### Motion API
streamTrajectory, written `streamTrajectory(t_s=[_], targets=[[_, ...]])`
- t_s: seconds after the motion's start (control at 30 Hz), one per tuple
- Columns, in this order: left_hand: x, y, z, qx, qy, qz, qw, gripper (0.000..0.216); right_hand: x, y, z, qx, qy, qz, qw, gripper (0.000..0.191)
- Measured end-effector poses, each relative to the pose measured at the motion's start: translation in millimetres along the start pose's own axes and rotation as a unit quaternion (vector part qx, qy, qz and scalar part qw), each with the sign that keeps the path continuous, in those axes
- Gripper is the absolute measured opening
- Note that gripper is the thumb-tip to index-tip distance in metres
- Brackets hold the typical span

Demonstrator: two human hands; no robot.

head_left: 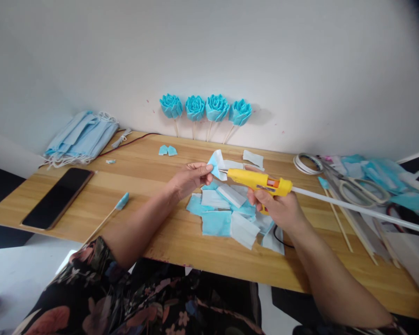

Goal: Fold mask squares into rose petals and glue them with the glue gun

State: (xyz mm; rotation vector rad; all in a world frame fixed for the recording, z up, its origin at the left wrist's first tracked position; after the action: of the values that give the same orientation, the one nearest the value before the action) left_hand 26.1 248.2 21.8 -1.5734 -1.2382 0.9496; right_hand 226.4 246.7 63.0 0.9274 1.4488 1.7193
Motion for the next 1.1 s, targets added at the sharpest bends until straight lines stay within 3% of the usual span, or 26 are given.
streamTrajectory(t_s=[0.23,0.5,0.67,0.9,1.1], targets=[[-0.3,-1.1,0.1,0.006,-0.007,-0.002,1.000,0.042,-0.2,-3.3,0.0,-0.004,-0.009,-0.022,1.000,0.033],[-0.2,-2.2,2.4,0.010,-0.018,-0.007,1.000,0.038,-2.0,-9.5,1.3,-0.027,-0.007,-0.043,0.999,0.039],[0.3,-2.8,2.7,0.003,-0.027,-0.013,1.000,0.039,-2.1,-12.2,1.4,-0.061,0.012,-0.047,0.997,0.030],[0.9,-7.1,13.6,-0.030,-0.105,-0.024,0.994,0.038,0.9,-2.4,1.4,0.046,0.044,0.007,0.998,0.037],[-0.8,-8.6,6.2,0.006,-0.072,-0.025,0.997,0.039,4.1,3.5,2.1,0.109,0.003,0.036,0.993,0.039]])
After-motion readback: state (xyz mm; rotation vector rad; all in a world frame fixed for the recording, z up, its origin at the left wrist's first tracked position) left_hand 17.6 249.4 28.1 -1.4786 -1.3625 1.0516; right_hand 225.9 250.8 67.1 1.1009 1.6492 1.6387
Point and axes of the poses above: each hand's wrist, its own x-axis towards the middle knuckle, its own z-axis out of the back of the hand, y = z × x, the point moved 7 cm from there along x, towards the middle knuckle, and after that the axes turned 10 degrees about x, right-handed, at the moved point
